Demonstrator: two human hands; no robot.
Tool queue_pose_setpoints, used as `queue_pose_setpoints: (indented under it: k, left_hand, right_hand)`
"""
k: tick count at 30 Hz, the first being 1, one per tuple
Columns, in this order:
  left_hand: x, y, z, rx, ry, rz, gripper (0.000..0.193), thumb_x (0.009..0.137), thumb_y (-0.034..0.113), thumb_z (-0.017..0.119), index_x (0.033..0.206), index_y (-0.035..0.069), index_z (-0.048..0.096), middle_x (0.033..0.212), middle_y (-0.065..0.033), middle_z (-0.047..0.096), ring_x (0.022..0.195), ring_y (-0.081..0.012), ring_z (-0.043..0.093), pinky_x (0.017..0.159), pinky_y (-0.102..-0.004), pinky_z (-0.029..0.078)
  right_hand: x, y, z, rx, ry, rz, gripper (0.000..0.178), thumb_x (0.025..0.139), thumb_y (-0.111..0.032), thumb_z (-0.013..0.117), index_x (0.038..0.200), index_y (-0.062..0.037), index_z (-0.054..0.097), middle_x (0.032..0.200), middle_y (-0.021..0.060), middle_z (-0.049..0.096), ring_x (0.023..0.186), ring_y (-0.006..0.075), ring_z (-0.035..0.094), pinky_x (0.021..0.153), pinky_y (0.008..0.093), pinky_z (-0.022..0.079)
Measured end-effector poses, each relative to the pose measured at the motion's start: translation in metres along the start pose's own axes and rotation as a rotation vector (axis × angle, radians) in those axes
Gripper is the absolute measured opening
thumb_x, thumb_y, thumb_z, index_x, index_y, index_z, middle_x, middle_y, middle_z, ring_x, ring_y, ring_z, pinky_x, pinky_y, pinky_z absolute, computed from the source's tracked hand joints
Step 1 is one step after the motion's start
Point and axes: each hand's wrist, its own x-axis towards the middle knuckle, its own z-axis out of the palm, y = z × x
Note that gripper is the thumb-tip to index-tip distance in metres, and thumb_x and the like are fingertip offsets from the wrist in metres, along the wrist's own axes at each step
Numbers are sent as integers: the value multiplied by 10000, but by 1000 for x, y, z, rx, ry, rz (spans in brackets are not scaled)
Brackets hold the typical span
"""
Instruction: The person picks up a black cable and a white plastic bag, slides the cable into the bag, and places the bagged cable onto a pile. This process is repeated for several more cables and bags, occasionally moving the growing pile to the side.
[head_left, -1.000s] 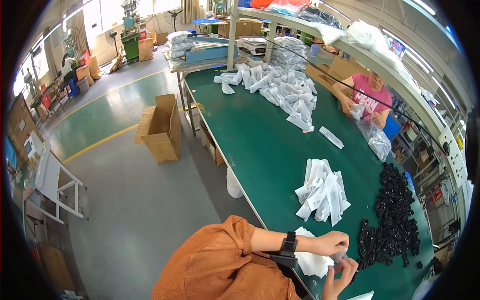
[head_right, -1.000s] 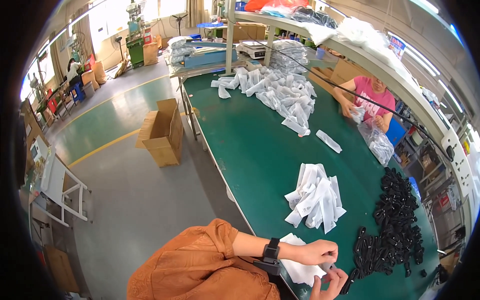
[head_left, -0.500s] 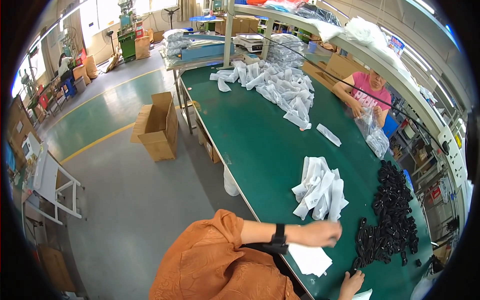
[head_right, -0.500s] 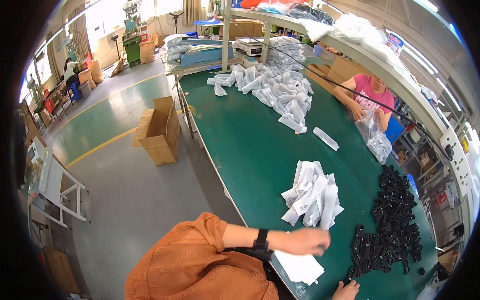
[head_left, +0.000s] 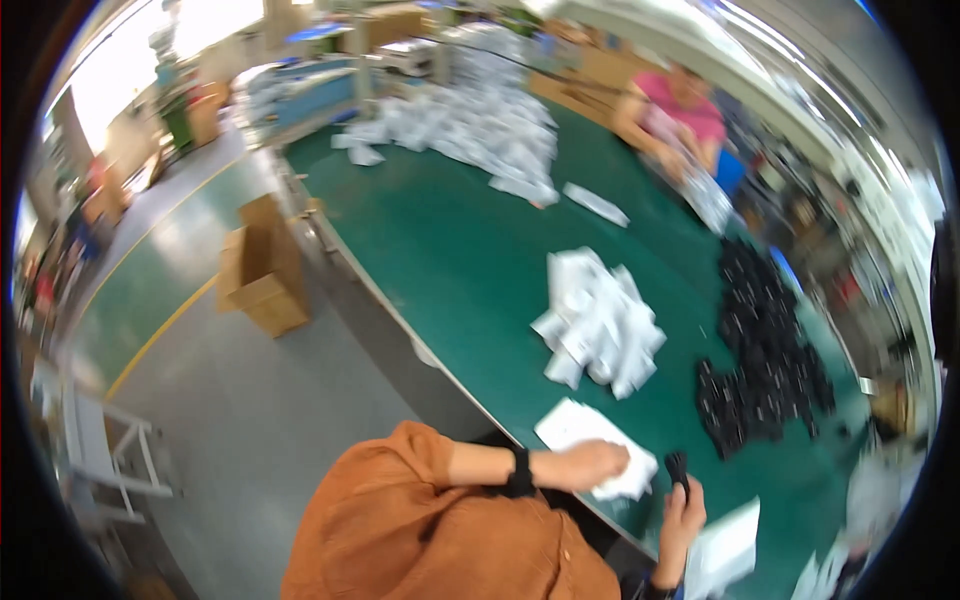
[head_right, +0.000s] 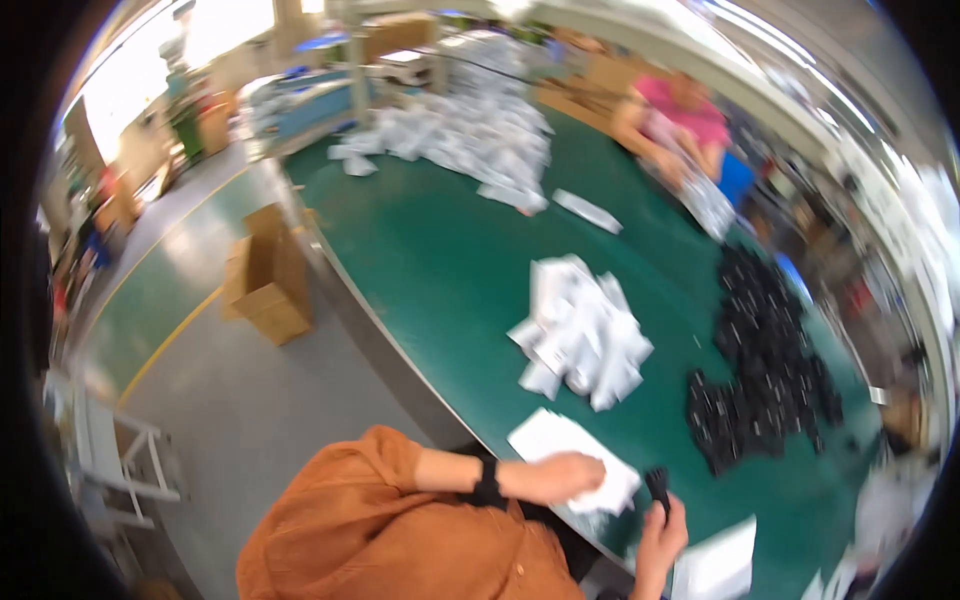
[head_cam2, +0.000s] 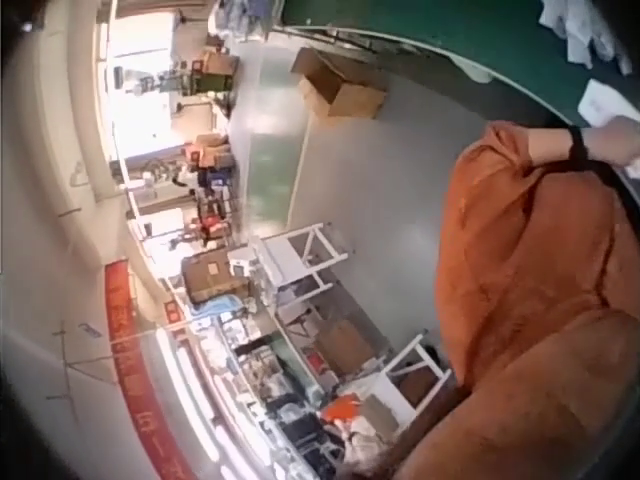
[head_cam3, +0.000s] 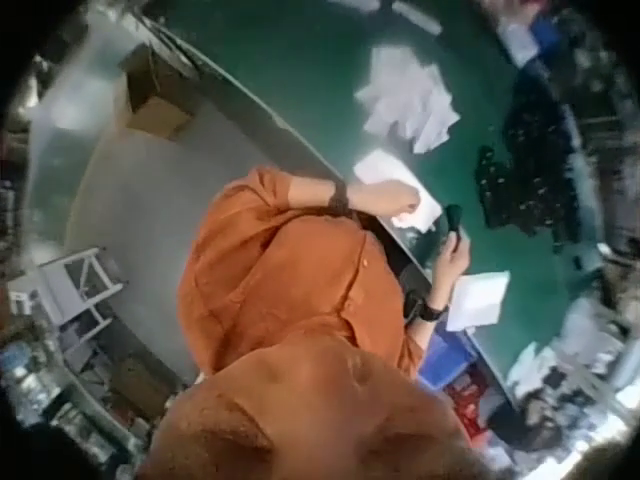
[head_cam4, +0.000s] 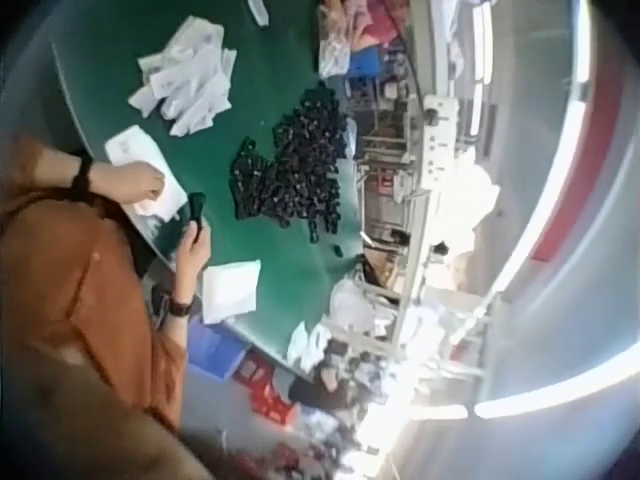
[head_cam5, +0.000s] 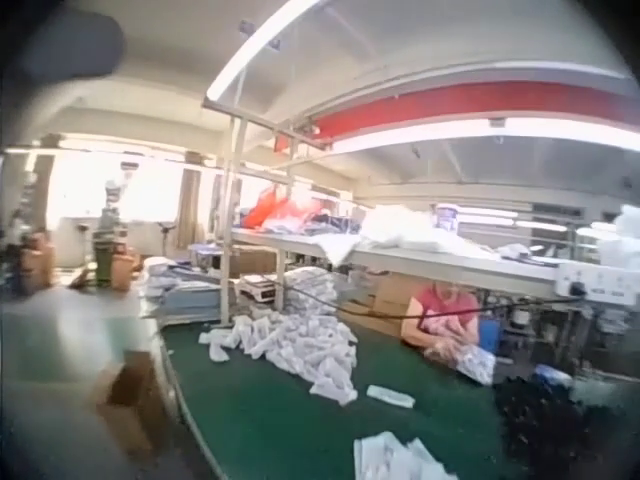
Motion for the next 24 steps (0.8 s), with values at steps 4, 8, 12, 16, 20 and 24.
queue_pose_setpoints:
  k: [4, 8, 12, 16, 20, 24]
  left_hand:
    - [-2, 15, -41, -155, 32, -261, 97, 908, 137, 582, 904, 44, 609, 860, -186, 636, 809, -385, 627, 711, -452, 500]
    - [-4, 17, -58, -142, 34, -260, 56, 883, 38, 645, 919, 13, 611, 846, -135, 630, 751, -281, 630, 681, -352, 504]
    - [-2, 18, -59, -165, 22, -245, 64, 893, 34, 644, 933, 4, 602, 851, -124, 608, 730, -248, 612, 671, -336, 495]
    - [-1, 27, -63, -204, 2, -271, 81, 869, 0, 648, 925, 14, 592, 894, -119, 593, 788, -261, 593, 716, -345, 490]
    - [3, 32, -65, -63, 6, 87, 119, 838, -36, 650, 909, 32, 582, 936, -104, 582, 863, -275, 570, 767, -354, 477]
    - [11, 34, -72, -27, 30, 81, 143, 811, -49, 657, 882, 40, 571, 957, -93, 588, 913, -294, 557, 792, -366, 468]
  right_hand:
    - [-3, -31, 13, -138, -17, -298, 207, 954, -89, 583, 1134, -6, 645, 839, 106, 624, 709, 199, 588, 659, 327, 480]
    - [-16, -45, 18, -215, -44, -312, 224, 922, -51, 625, 1141, -10, 644, 891, 157, 620, 730, 294, 607, 648, 352, 482]
    - [-23, -43, 19, -215, -63, -390, 262, 900, -86, 673, 1153, -28, 633, 830, 153, 574, 696, 331, 599, 616, 383, 485]
    - [-23, -37, 23, -283, -176, -463, 251, 903, -83, 671, 1146, -30, 633, 830, 130, 591, 656, 295, 604, 591, 354, 485]
    - [-22, -35, 34, 183, -335, -9, 245, 888, -21, 653, 1133, -16, 646, 832, 92, 612, 634, 230, 578, 600, 338, 474]
    - [-7, -39, 37, 295, -417, 101, 272, 885, -27, 665, 1157, -26, 649, 890, 74, 618, 690, 186, 588, 645, 304, 496]
